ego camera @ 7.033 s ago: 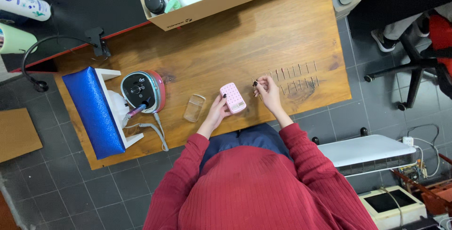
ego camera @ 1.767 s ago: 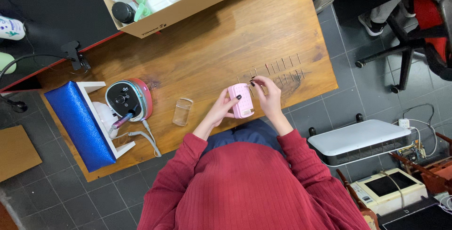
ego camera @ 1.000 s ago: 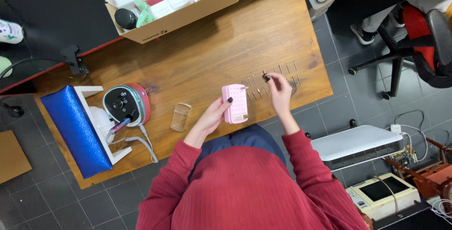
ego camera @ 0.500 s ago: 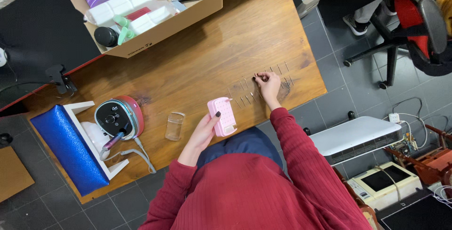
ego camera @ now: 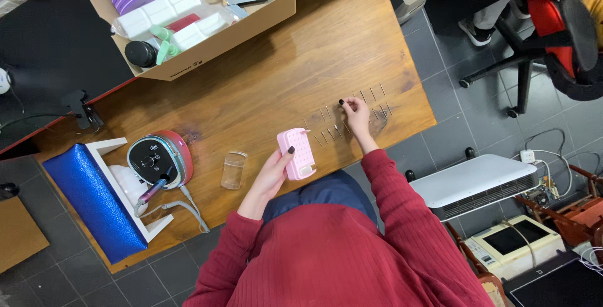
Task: The person picks up a pink plastic nail holder and places metal nails one by one into its slots. After filling the holder, they close it with a clear lid and place it into a cardboard box on the desk.
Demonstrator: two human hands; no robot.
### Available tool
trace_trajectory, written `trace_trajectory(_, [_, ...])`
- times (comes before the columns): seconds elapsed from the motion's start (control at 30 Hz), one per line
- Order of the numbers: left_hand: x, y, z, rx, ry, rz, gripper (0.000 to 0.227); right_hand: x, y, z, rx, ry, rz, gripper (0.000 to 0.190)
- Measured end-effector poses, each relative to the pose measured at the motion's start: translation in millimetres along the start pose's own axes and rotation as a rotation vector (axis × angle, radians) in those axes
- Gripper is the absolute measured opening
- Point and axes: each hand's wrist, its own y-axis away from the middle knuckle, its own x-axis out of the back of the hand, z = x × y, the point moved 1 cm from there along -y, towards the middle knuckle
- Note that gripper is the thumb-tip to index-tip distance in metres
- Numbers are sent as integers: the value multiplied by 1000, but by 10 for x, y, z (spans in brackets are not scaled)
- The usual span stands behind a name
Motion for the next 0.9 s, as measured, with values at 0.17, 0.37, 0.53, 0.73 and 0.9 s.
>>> trace_trajectory(0.17, [-254,179,338,-4,20,-28,70,322,216,-570,-77,-524,-275,16])
trace_trajectory(0.37, [-240,162,320,-69,40,-87,67,944,729,-2043,4,-784,-312,37])
trace_trajectory(0.53, [-207,105,168,-115,63,-129,65,1050,1106,-2589,213,-709,-183,20])
trace_trajectory(0.73, [-359,310,295,-151,108,-141,61,920,1240,-2689,428,-627,-135,18])
trace_trajectory(0.9, [-342,374,282,-165,118,-154,60,924,1308,-2802,469,-590,-156,18])
